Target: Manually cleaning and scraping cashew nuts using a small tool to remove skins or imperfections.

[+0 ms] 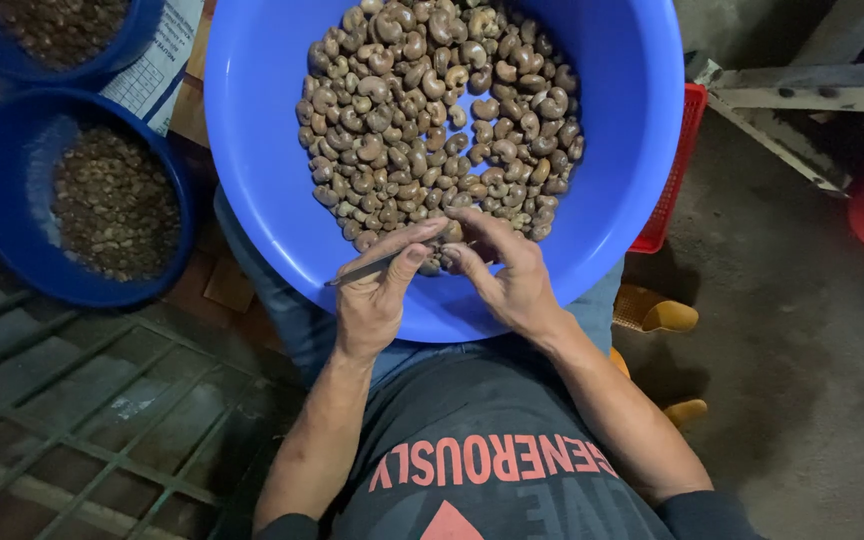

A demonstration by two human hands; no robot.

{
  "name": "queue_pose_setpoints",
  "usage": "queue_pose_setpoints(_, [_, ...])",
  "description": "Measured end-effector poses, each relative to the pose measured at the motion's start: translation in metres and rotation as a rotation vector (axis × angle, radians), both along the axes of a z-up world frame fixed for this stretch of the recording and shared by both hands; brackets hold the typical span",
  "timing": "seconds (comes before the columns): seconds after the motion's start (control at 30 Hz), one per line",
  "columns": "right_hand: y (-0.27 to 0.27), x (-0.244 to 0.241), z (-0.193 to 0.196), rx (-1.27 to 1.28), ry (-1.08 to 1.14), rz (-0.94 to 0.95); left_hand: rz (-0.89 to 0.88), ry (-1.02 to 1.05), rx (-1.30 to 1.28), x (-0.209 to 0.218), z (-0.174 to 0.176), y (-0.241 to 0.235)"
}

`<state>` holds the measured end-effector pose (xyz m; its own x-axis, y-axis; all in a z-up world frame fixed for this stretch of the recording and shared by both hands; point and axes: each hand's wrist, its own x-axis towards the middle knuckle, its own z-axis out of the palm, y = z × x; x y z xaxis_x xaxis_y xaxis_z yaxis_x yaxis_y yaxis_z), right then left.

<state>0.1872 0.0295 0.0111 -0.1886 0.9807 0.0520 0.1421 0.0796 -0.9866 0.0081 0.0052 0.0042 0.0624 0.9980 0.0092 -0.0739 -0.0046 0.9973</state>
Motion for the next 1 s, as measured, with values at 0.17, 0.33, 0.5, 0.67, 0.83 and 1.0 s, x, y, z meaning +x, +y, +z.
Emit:
queue_pose_setpoints(0.17, [-0.007,-0.006,0.002,-0.132,-0.008,0.049,0.015,0.057,0.027,0.007,0.004,-0.001])
queue_pose_setpoints(0.33, [-0.005,-0.007,0.000,-0.272,0.046,0.105,0.020,0.152,0.097,0.010,0.010,0.001])
queue_pose_setpoints(0.5, [-0.004,-0.003,0.005,-0.470,0.366,0.059,0.013,0.199,0.132,0.015,0.004,-0.003])
queue_pose_setpoints(0.67, [-0.007,0.002,-0.012,-0.327,0.426,0.084,0.053,0.092,0.128,0.012,-0.003,-0.002])
queue_pose_setpoints(0.83, [-0.003,0.003,-0.009,-0.274,0.458,0.093,0.030,0.003,0.051,0.013,0.002,-0.003])
queue_pose_setpoints(1.0, [-0.004,0.003,-0.007,-0.259,0.431,0.081,0.095,-0.091,-0.026,0.015,0.001,-0.001])
